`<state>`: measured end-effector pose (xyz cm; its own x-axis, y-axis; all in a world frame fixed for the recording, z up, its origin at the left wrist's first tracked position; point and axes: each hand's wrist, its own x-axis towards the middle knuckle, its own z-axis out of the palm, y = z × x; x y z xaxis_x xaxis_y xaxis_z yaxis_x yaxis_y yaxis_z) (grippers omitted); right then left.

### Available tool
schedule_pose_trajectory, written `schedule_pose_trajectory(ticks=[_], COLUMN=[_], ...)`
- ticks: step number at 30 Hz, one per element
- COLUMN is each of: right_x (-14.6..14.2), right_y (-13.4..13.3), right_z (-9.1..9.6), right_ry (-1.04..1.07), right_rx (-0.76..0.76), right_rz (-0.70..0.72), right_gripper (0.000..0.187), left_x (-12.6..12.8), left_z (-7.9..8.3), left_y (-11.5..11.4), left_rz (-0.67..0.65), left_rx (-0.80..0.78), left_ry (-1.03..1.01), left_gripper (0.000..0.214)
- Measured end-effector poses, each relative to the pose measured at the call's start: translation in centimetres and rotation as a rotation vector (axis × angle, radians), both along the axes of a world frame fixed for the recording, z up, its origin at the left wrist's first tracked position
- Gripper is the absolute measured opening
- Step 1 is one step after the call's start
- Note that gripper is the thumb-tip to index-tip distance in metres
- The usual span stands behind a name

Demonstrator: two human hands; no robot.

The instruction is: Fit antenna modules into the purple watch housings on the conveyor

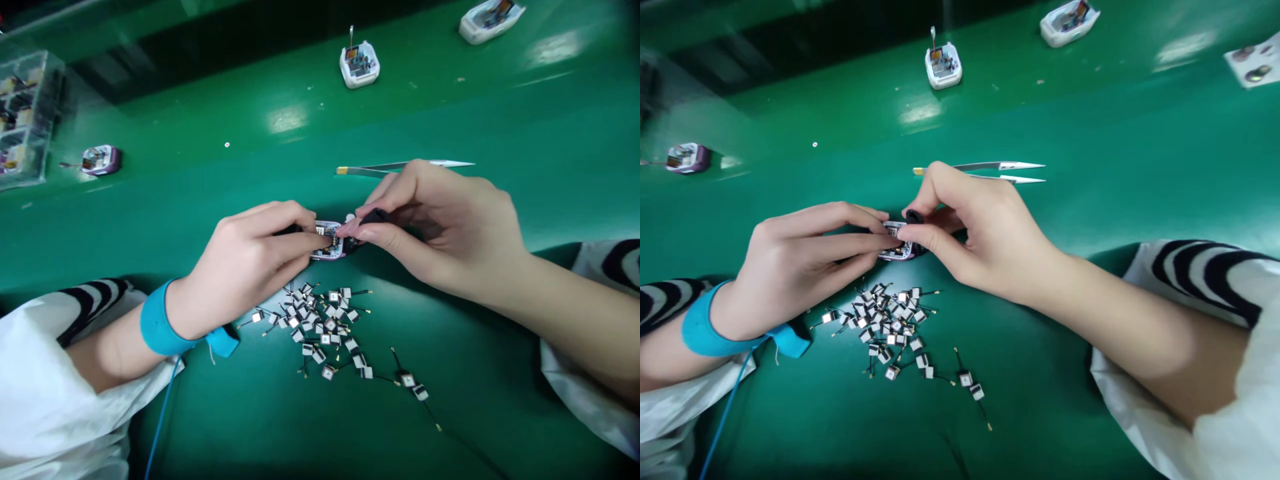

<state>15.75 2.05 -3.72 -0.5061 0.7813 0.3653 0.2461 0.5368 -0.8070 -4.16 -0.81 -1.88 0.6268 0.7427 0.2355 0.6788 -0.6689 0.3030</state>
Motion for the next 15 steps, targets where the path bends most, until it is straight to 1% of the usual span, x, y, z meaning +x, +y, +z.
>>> schedule_pose_trajectory(ticks=[6, 12, 15], right_x=[-0.13, -0.16, -0.18], right_y=[0.10, 0.18, 0.17], right_z=[-0.22, -0.21, -0.19], right_ry=[-0.047, -0.060, -0.070], right_rx=[0.009, 0.032, 0.028], right_rz=[-0.040, -0.044, -0.062], right_gripper=[0.014, 0.016, 0.016], left_x=[-0.04, 0.09, 0.06], left_z=[-0.11, 0.00, 0.04], left_y=[0.16, 0.18, 0.16], left_rz=[0.000, 0.012, -0.011], left_rx=[0.050, 0.031, 0.038], left_ry=[-0.006, 0.007, -0.010], left_gripper=[0.012, 0.012, 0.012])
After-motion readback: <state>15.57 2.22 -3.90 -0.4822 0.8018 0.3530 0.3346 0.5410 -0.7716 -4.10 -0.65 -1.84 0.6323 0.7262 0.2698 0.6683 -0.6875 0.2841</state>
